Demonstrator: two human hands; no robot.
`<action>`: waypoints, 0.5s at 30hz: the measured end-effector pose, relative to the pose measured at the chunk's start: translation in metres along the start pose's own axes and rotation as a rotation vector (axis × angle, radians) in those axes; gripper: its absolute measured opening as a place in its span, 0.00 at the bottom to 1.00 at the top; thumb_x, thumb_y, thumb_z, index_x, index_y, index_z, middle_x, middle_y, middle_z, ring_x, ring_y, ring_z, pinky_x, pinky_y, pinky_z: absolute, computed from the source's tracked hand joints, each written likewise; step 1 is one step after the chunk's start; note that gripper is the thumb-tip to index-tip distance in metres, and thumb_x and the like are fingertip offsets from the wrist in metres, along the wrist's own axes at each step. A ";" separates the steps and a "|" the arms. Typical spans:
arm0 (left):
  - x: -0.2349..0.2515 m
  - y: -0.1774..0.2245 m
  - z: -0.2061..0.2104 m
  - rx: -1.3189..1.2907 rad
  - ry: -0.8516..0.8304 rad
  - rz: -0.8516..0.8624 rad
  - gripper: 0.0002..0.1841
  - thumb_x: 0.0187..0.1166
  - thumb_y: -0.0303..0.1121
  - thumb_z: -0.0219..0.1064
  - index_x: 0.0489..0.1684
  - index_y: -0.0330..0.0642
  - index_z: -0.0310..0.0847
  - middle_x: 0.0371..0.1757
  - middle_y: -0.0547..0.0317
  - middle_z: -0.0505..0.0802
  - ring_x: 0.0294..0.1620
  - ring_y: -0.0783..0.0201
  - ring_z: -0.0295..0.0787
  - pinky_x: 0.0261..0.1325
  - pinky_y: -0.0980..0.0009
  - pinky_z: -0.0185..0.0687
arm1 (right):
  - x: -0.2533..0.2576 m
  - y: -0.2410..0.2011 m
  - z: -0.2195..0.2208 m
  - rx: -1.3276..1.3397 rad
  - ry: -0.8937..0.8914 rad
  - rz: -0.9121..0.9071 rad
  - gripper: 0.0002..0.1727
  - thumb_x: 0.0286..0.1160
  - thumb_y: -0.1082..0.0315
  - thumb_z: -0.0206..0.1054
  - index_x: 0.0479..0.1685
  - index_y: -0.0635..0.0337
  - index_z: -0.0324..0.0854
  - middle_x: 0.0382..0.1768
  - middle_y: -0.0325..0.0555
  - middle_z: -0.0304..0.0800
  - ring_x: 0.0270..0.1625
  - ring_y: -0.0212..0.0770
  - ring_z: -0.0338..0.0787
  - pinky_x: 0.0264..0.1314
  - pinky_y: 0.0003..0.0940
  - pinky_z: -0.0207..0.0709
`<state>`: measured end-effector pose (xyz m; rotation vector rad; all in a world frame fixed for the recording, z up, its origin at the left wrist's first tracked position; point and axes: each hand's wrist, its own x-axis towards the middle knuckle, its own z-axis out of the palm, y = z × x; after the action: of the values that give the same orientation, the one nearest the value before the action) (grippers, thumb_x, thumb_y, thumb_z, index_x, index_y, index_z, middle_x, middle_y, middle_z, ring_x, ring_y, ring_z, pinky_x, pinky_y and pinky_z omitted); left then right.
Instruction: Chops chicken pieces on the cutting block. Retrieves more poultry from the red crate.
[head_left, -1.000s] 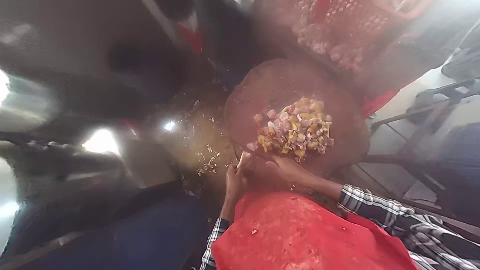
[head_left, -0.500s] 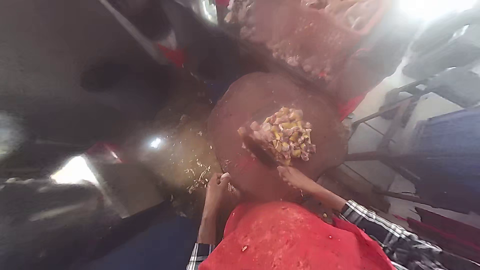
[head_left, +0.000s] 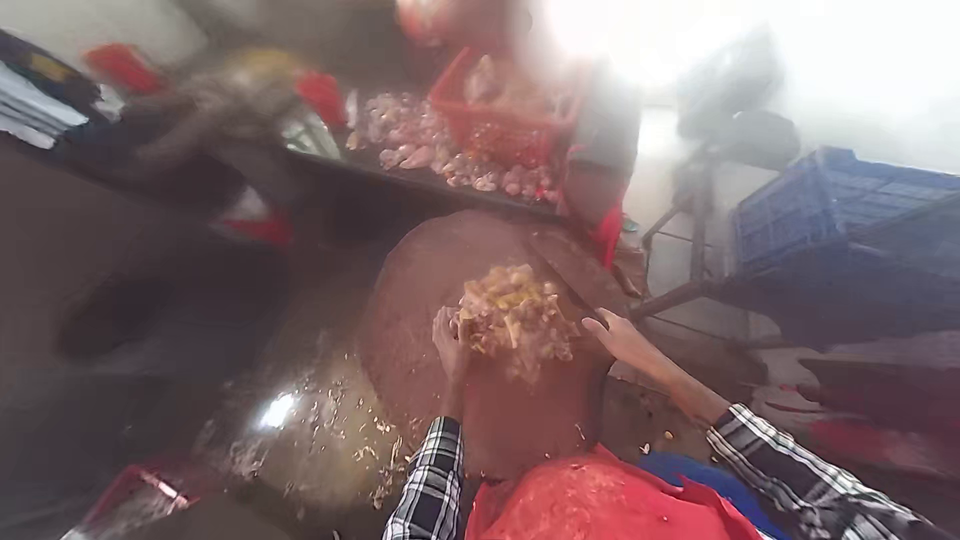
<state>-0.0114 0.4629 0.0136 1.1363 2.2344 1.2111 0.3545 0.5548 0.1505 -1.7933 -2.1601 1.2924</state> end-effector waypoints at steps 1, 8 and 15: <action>0.007 0.017 0.017 -0.012 -0.029 0.025 0.40 0.82 0.59 0.55 0.88 0.40 0.64 0.90 0.42 0.68 0.93 0.46 0.54 0.95 0.46 0.44 | 0.009 0.012 -0.005 -0.038 0.013 0.042 0.37 0.83 0.28 0.47 0.61 0.53 0.78 0.39 0.51 0.86 0.43 0.49 0.89 0.50 0.55 0.82; 0.026 0.085 0.078 0.121 -0.322 0.146 0.45 0.72 0.69 0.63 0.90 0.58 0.64 0.93 0.46 0.60 0.95 0.45 0.47 0.93 0.39 0.47 | 0.047 0.066 0.006 0.001 -0.152 0.157 0.33 0.89 0.37 0.48 0.63 0.59 0.77 0.47 0.59 0.87 0.51 0.56 0.89 0.58 0.61 0.80; -0.111 0.064 0.028 0.228 -0.157 0.219 0.60 0.44 0.71 0.83 0.86 0.51 0.69 0.94 0.37 0.53 0.95 0.36 0.43 0.93 0.34 0.41 | 0.045 0.078 0.006 0.091 -0.132 0.119 0.33 0.89 0.36 0.48 0.60 0.58 0.79 0.45 0.58 0.87 0.50 0.56 0.89 0.55 0.61 0.80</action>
<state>0.1054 0.4101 0.0431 1.5423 2.2148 0.9217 0.3981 0.5874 0.0785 -1.8761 -2.0462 1.5498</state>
